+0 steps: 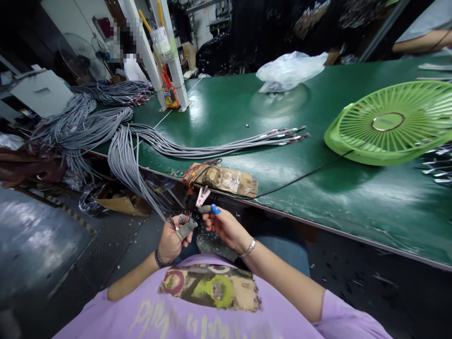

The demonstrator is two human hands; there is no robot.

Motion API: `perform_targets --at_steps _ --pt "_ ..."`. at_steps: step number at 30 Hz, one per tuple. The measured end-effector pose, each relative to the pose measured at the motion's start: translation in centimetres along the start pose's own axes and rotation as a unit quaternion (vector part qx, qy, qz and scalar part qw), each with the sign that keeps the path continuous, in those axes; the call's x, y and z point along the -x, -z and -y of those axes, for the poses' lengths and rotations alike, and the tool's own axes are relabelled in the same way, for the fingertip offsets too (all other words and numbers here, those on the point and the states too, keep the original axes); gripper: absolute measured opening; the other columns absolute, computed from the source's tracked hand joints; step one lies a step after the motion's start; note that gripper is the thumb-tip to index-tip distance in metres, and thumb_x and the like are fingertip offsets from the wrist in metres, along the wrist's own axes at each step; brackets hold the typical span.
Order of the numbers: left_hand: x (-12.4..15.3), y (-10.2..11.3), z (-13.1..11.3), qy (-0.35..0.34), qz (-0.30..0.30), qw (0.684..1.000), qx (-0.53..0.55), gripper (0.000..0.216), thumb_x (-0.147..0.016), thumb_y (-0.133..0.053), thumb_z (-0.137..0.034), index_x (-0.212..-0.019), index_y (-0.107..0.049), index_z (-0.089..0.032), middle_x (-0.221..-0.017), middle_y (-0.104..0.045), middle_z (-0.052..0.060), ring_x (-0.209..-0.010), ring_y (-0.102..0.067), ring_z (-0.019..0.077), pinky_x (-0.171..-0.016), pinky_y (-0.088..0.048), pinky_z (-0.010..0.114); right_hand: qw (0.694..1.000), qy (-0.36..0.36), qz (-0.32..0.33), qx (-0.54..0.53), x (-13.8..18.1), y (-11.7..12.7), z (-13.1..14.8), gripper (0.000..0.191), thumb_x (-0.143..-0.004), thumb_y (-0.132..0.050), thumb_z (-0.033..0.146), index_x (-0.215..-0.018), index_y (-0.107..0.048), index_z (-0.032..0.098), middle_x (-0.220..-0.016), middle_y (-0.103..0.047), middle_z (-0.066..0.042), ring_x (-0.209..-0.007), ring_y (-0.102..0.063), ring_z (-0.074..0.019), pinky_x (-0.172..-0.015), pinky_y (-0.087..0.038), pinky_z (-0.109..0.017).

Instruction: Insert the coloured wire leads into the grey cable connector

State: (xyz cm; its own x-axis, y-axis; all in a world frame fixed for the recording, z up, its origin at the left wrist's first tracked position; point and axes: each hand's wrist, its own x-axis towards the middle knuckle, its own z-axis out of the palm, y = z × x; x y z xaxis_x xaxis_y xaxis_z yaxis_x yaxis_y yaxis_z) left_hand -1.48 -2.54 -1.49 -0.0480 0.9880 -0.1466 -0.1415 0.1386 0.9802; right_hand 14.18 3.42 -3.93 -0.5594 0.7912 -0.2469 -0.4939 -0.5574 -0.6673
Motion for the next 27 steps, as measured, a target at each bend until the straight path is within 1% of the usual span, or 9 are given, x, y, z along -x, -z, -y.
perform_targets --at_steps 8,10,12,15,18,21,23,25,27 --pt "-1.1 -0.3 0.6 0.066 -0.010 0.997 0.033 0.030 -0.069 -0.068 -0.043 -0.069 -0.053 -0.016 -0.045 -0.055 -0.005 -0.030 -0.041 0.0051 -0.031 -0.019 0.018 0.998 0.032 -0.033 0.052 1.1 0.8 0.7 0.025 -0.072 -0.068 0.041 -0.081 -0.065 0.018 -0.072 -0.059 -0.001 -0.058 -0.049 -0.0089 -0.055 -0.041 -0.023" --pt "-1.5 -0.3 1.0 0.080 0.010 0.995 0.065 0.029 -0.070 -0.067 -0.042 -0.071 -0.055 -0.016 -0.050 -0.060 -0.002 -0.038 -0.050 0.0075 -0.035 -0.025 0.018 0.994 0.046 -0.044 0.088 1.4 1.1 1.1 0.025 -0.073 -0.067 0.041 -0.082 -0.065 0.018 -0.073 -0.060 -0.001 -0.058 -0.049 -0.0090 -0.055 -0.041 -0.024" --pt "-1.9 -0.3 1.4 0.073 0.027 0.992 0.095 0.030 -0.072 -0.064 -0.043 -0.077 -0.060 -0.014 -0.065 -0.068 0.005 -0.058 -0.061 0.0126 -0.048 -0.038 0.020 0.985 0.071 -0.061 0.144 1.7 1.3 1.5 0.025 -0.073 -0.066 0.041 -0.085 -0.065 0.019 -0.073 -0.061 -0.001 -0.057 -0.049 -0.0092 -0.056 -0.041 -0.024" --pt "-2.1 -0.5 1.8 0.049 0.031 0.993 0.098 0.034 -0.077 -0.060 -0.044 -0.095 -0.064 -0.014 -0.097 -0.069 0.011 -0.093 -0.061 0.0193 -0.070 -0.043 0.025 0.949 0.132 -0.095 0.271 2.0 1.7 2.0 0.027 -0.074 -0.065 0.041 -0.089 -0.066 0.019 -0.076 -0.064 -0.003 -0.062 -0.053 -0.0121 -0.060 -0.044 -0.026" --pt "-2.0 -0.6 1.9 0.026 0.030 0.998 0.052 0.035 -0.080 -0.057 -0.041 -0.105 -0.062 -0.017 -0.114 -0.063 0.010 -0.102 -0.056 0.0211 -0.072 -0.043 0.026 0.894 0.201 -0.117 0.383 2.4 1.8 2.5 0.027 -0.076 -0.062 0.041 -0.093 -0.067 0.021 -0.084 -0.068 -0.005 -0.076 -0.059 -0.0173 -0.072 -0.047 -0.030" --pt "-1.8 -0.6 1.8 -0.019 0.006 0.999 -0.026 0.033 -0.083 -0.053 -0.039 -0.107 -0.060 -0.018 -0.115 -0.062 0.010 -0.102 -0.056 0.0209 -0.067 -0.043 0.025 0.851 0.251 -0.109 0.448 3.1 1.7 2.7 0.026 -0.080 -0.058 0.039 -0.096 -0.068 0.022 -0.093 -0.069 -0.006 -0.085 -0.061 -0.0200 -0.078 -0.048 -0.032" --pt "-1.7 -0.6 1.6 -0.042 -0.016 0.996 -0.071 0.031 -0.085 -0.051 -0.038 -0.107 -0.060 -0.018 -0.110 -0.063 0.009 -0.093 -0.058 0.0184 -0.064 -0.043 0.024 0.833 0.266 -0.084 0.477 3.5 1.4 2.8 0.025 -0.081 -0.057 0.037 -0.098 -0.068 0.022 -0.095 -0.068 -0.006 -0.085 -0.062 -0.0203 -0.078 -0.048 -0.032" --pt "-1.5 -0.7 1.3 -0.033 -0.009 0.996 -0.081 0.031 -0.086 -0.048 -0.037 -0.108 -0.058 -0.017 -0.099 -0.065 0.009 -0.072 -0.061 0.0136 -0.056 -0.042 0.023 0.830 0.262 -0.049 0.490 3.9 0.9 2.7 0.024 -0.082 -0.056 0.035 -0.098 -0.067 0.022 -0.095 -0.068 -0.006 -0.084 -0.061 -0.0201 -0.077 -0.049 -0.031" --pt "-1.1 -1.0 1.2 0.001 0.038 0.997 -0.068 0.029 -0.085 -0.048 -0.034 -0.106 -0.056 -0.016 -0.081 -0.065 0.005 -0.049 -0.055 0.0088 -0.047 -0.039 0.022 0.835 0.245 -0.010 0.493 4.1 0.4 2.4 0.021 -0.083 -0.056 0.033 -0.096 -0.066 0.022 -0.090 -0.067 -0.006 -0.081 -0.060 -0.0196 -0.073 -0.049 -0.030"
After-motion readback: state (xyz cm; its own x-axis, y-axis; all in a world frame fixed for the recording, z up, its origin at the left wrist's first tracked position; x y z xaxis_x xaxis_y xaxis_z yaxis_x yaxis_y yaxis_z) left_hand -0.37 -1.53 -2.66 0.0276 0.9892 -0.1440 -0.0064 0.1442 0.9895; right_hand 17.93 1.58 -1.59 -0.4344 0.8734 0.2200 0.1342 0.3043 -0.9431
